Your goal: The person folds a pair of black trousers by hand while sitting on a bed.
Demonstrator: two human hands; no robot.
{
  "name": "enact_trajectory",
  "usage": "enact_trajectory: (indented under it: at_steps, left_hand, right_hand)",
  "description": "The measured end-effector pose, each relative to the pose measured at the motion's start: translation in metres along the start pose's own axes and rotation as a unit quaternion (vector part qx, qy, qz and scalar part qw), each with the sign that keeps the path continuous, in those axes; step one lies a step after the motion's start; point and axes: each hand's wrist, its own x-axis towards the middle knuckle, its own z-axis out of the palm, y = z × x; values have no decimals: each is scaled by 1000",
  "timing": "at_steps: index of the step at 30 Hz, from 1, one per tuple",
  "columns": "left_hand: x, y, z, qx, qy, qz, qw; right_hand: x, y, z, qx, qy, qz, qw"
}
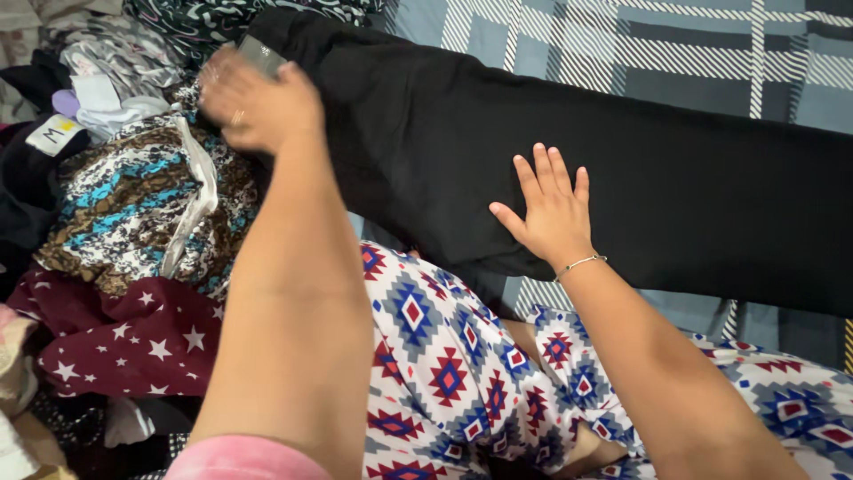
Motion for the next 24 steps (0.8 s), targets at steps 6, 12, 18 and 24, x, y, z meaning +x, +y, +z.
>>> enact_trajectory:
  at_steps: [6,12,18,24]
  left_hand:
    - [19,-47,33,-189,-89,-308,928]
    - [65,-80,70,-578,-72,-270,767]
    - [54,-78,52,-420,51,-214,880]
    - [23,-27,14,-18,55,49,997]
  right_hand:
    - [1,0,1,-2,-4,5,1000]
    - [1,-2,-3,12,-3,12,1000]
    - [-1,0,-2,15,-6,14,1000]
    - [1,2,1,10,-15,19,1000]
